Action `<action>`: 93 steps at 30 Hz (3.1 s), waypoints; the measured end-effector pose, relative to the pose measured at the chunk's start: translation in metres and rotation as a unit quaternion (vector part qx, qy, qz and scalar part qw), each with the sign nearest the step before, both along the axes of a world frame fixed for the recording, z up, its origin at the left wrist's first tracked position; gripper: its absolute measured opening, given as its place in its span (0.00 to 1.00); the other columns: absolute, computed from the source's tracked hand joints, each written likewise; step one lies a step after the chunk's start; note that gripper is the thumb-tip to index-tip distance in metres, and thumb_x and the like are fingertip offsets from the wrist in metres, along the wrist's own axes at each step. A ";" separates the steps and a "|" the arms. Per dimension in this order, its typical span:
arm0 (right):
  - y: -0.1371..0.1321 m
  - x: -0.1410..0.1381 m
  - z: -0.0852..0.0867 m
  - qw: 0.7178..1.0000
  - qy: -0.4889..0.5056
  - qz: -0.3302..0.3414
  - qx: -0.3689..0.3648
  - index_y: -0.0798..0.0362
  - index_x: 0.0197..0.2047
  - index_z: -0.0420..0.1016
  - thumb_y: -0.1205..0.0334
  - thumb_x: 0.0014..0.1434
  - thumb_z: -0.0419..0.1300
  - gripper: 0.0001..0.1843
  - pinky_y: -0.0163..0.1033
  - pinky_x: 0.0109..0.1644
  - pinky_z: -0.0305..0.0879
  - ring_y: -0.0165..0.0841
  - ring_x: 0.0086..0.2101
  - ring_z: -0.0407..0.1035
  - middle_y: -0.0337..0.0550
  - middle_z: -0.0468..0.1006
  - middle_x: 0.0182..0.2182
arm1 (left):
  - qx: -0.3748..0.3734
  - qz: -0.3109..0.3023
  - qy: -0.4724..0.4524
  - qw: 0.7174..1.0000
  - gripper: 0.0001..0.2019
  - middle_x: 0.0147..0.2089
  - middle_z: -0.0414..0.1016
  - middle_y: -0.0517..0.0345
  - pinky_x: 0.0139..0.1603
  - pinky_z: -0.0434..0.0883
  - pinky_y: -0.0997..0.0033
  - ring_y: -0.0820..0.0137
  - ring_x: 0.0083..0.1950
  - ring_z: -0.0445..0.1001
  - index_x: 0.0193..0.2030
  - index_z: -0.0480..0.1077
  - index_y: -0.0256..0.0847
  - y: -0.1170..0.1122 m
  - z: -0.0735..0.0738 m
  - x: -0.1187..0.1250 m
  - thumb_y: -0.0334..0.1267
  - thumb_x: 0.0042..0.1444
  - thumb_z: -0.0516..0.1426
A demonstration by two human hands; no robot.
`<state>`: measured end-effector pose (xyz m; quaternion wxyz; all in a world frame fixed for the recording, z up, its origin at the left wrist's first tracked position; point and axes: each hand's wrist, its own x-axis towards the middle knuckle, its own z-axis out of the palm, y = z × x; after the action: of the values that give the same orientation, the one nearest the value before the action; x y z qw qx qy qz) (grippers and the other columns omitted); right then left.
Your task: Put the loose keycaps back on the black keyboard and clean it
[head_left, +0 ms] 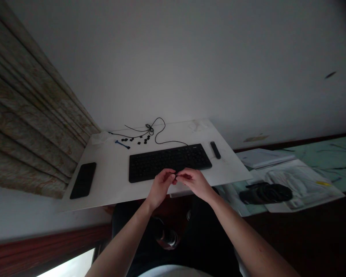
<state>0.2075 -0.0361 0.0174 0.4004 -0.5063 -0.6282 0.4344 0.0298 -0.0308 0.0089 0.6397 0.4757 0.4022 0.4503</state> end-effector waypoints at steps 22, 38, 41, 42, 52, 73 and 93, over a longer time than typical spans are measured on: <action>0.138 0.132 -0.009 0.959 -0.279 0.026 -0.049 0.49 0.26 0.82 0.61 0.49 0.66 0.04 0.41 0.40 0.67 0.38 0.33 0.74 0.43 0.83 0.29 | 0.263 0.232 0.419 0.837 0.09 0.57 0.70 0.47 0.68 0.66 0.49 0.57 0.62 0.70 0.46 0.74 0.43 0.047 -0.048 -0.121 0.41 0.62 0.57; 0.156 0.128 0.006 0.932 -0.328 0.065 -0.142 0.51 0.23 0.78 0.60 0.45 0.68 0.05 0.39 0.29 0.62 0.34 0.24 0.69 0.41 0.77 0.21 | 0.258 0.237 0.407 0.844 0.08 0.55 0.71 0.47 0.67 0.65 0.48 0.57 0.60 0.71 0.44 0.74 0.43 0.050 -0.048 -0.122 0.41 0.62 0.57; 0.160 0.129 0.003 0.942 -0.294 0.052 -0.156 0.50 0.25 0.74 0.58 0.42 0.70 0.10 0.38 0.27 0.61 0.33 0.22 0.69 0.40 0.76 0.22 | 0.253 0.238 0.406 0.845 0.08 0.55 0.72 0.48 0.67 0.66 0.48 0.57 0.60 0.71 0.44 0.74 0.43 0.050 -0.048 -0.122 0.41 0.62 0.57; 0.161 0.131 0.001 0.943 -0.289 0.056 -0.155 0.50 0.25 0.72 0.57 0.41 0.71 0.12 0.38 0.27 0.60 0.33 0.22 0.68 0.39 0.75 0.22 | 0.252 0.238 0.406 0.845 0.08 0.55 0.72 0.48 0.67 0.65 0.48 0.57 0.60 0.71 0.44 0.74 0.43 0.049 -0.047 -0.122 0.41 0.62 0.57; 0.174 0.134 -0.006 0.901 -0.412 0.088 -0.101 0.50 0.22 0.71 0.59 0.43 0.72 0.12 0.39 0.30 0.56 0.33 0.25 0.65 0.39 0.74 0.22 | 0.258 0.236 0.412 0.842 0.08 0.55 0.71 0.47 0.68 0.65 0.47 0.56 0.60 0.70 0.44 0.74 0.43 0.050 -0.048 -0.121 0.41 0.61 0.57; 0.077 0.098 -0.071 0.883 -0.223 -0.357 0.209 0.50 0.33 0.68 0.45 0.66 0.51 0.19 0.45 0.42 0.66 0.39 0.35 0.67 0.48 0.73 0.33 | 0.266 0.230 0.437 0.828 0.08 0.56 0.71 0.48 0.67 0.66 0.49 0.58 0.60 0.71 0.46 0.73 0.43 0.049 -0.051 -0.126 0.39 0.62 0.56; 0.079 0.094 -0.064 0.879 -0.309 -0.287 0.220 0.51 0.38 0.71 0.45 0.70 0.45 0.22 0.53 0.53 0.67 0.46 0.45 0.68 0.53 0.74 0.38 | 0.256 0.005 0.639 0.726 0.18 0.60 0.70 0.41 0.63 0.66 0.57 0.56 0.61 0.70 0.58 0.72 0.39 0.233 -0.027 -0.086 0.39 0.62 0.57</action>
<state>0.3015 0.0433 -0.0470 0.3940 -0.6718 -0.6267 -0.0281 -0.0564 0.2024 -0.0176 0.0833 0.7947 0.5873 0.1290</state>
